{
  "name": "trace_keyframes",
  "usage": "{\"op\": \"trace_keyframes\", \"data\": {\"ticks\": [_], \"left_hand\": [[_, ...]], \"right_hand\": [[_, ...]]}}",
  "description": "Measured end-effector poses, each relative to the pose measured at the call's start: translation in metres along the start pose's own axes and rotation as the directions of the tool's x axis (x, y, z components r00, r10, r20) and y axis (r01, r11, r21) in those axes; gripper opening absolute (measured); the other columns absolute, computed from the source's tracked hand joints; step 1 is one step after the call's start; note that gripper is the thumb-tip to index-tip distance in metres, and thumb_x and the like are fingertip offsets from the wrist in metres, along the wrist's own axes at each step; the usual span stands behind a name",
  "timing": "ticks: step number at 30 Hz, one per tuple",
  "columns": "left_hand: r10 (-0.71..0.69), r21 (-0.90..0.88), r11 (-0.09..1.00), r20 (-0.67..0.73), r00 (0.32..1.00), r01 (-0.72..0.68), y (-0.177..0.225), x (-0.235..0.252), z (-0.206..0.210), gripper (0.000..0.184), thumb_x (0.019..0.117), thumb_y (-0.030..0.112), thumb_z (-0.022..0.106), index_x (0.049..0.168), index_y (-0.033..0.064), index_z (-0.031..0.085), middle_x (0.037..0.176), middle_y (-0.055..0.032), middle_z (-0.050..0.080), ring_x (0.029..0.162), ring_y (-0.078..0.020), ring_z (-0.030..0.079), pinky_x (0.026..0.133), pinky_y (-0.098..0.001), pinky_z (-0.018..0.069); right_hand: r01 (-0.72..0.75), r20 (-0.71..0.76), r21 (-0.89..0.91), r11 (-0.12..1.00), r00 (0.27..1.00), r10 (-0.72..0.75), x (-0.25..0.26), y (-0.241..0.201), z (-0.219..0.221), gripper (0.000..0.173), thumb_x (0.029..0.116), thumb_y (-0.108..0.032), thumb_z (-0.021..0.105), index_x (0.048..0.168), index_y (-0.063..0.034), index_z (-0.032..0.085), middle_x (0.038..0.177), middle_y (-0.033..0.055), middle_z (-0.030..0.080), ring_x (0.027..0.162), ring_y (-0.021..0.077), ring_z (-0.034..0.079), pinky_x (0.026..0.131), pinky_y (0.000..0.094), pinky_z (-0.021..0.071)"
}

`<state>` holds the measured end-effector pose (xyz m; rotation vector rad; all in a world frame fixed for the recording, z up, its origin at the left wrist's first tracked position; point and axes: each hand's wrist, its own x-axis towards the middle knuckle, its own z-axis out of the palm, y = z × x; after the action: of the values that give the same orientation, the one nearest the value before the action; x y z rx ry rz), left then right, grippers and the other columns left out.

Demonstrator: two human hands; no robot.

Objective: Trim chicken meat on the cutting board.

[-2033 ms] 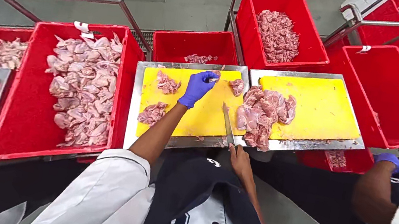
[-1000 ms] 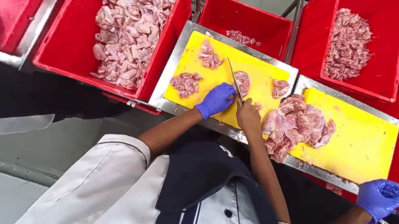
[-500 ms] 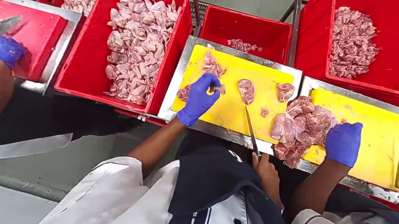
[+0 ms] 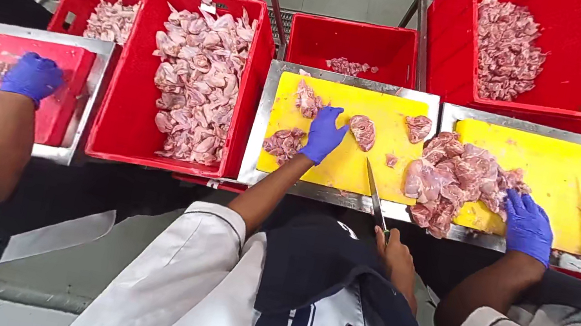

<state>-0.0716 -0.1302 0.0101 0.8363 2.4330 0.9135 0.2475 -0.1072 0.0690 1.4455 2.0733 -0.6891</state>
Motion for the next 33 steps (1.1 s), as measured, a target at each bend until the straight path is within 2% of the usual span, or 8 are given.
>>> {"op": "trace_keyframes", "data": {"ticks": [6, 10, 14, 18, 21, 24, 27, 33], "left_hand": [[-0.032, 0.028, 0.999, 0.089, 0.996, 0.030, 0.027, 0.016, 0.031, 0.033, 0.0875, 0.024, 0.075, 0.114, 0.0055, 0.073, 0.128, -0.0181, 0.065, 0.121, -0.0358, 0.062, 0.099, -0.0564, 0.0526], [-0.037, -0.320, 0.943, 0.164, 0.986, 0.089, 0.032, 0.013, 0.028, 0.028, 0.0940, 0.015, 0.070, 0.118, 0.0013, 0.068, 0.107, -0.0211, 0.071, 0.102, -0.0352, 0.069, 0.090, -0.0563, 0.0550], [-0.068, -0.610, 0.783, 0.115, 0.991, 0.125, 0.046, -0.003, 0.003, 0.026, 0.0973, 0.009, 0.066, 0.121, -0.0009, 0.063, 0.106, -0.0219, 0.067, 0.095, -0.0322, 0.066, 0.085, -0.0513, 0.0545], [0.112, -0.406, 0.906, -0.049, 0.992, -0.123, 0.050, -0.020, -0.014, 0.026, 0.0924, 0.007, 0.070, 0.118, 0.0045, 0.064, 0.098, -0.0160, 0.070, 0.086, -0.0287, 0.068, 0.076, -0.0498, 0.0567], [0.363, -0.046, 0.932, 0.119, 0.924, -0.360, 0.010, -0.029, 0.016, 0.026, 0.0910, 0.005, 0.066, 0.117, 0.0033, 0.071, 0.125, -0.0131, 0.070, 0.121, -0.0279, 0.066, 0.105, -0.0474, 0.0533], [0.432, -0.023, 0.900, 0.193, 0.881, -0.436, -0.014, -0.039, 0.034, 0.028, 0.0862, 0.002, 0.060, 0.112, 0.0045, 0.072, 0.140, -0.0090, 0.064, 0.138, -0.0247, 0.055, 0.115, -0.0430, 0.0458], [0.351, -0.072, 0.936, 0.105, 0.931, -0.345, -0.003, -0.039, 0.034, 0.035, 0.0903, 0.010, 0.061, 0.124, 0.0057, 0.070, 0.129, -0.0129, 0.069, 0.125, -0.0277, 0.063, 0.107, -0.0471, 0.0512], [0.454, -0.089, 0.886, -0.027, 0.891, -0.454, 0.001, -0.024, 0.059, 0.018, 0.0993, 0.011, 0.061, 0.105, 0.0017, 0.076, 0.110, -0.0152, 0.074, 0.112, -0.0292, 0.069, 0.104, -0.0449, 0.0535]], "right_hand": [[-0.018, -0.022, 0.039, 0.999, 1.000, 0.018, -0.006, 0.002, 0.007, 0.060, 0.1083, -0.053, 0.043, 0.131, -0.0001, 0.059, 0.100, 0.0267, 0.071, 0.099, 0.0451, 0.071, 0.084, 0.0612, 0.0539], [-0.019, -0.071, 0.111, 0.994, 0.997, 0.027, -0.008, 0.006, 0.012, 0.058, 0.1089, -0.050, 0.043, 0.128, 0.0016, 0.060, 0.097, 0.0273, 0.071, 0.097, 0.0457, 0.070, 0.083, 0.0620, 0.0533], [-0.015, -0.064, 0.172, 0.985, 0.998, 0.026, -0.002, 0.008, 0.013, 0.059, 0.1091, -0.050, 0.042, 0.127, 0.0032, 0.060, 0.098, 0.0280, 0.070, 0.098, 0.0463, 0.070, 0.083, 0.0626, 0.0533], [-0.017, -0.053, 0.199, 0.980, 0.998, 0.028, 0.007, 0.005, 0.013, 0.060, 0.1090, -0.052, 0.041, 0.128, 0.0022, 0.059, 0.101, 0.0269, 0.070, 0.099, 0.0451, 0.069, 0.085, 0.0621, 0.0532], [-0.013, -0.046, 0.211, 0.977, 0.999, 0.023, 0.017, 0.000, 0.009, 0.061, 0.1086, -0.054, 0.040, 0.127, 0.0009, 0.058, 0.100, 0.0254, 0.070, 0.100, 0.0437, 0.069, 0.086, 0.0608, 0.0535], [0.046, -0.076, 0.251, 0.967, 0.997, -0.028, 0.027, -0.007, 0.001, 0.060, 0.1090, -0.052, 0.040, 0.125, 0.0023, 0.059, 0.098, 0.0254, 0.069, 0.097, 0.0431, 0.069, 0.084, 0.0605, 0.0535], [0.128, -0.086, 0.236, 0.963, 0.990, -0.110, 0.033, -0.015, -0.006, 0.062, 0.1088, -0.054, 0.038, 0.122, 0.0027, 0.059, 0.095, 0.0242, 0.068, 0.095, 0.0422, 0.069, 0.083, 0.0601, 0.0531], [0.202, 0.000, 0.049, 0.978, 0.979, -0.202, 0.047, -0.037, -0.032, 0.060, 0.1100, -0.052, 0.034, 0.127, 0.0021, 0.054, 0.102, 0.0250, 0.068, 0.102, 0.0434, 0.069, 0.085, 0.0593, 0.0543]]}}
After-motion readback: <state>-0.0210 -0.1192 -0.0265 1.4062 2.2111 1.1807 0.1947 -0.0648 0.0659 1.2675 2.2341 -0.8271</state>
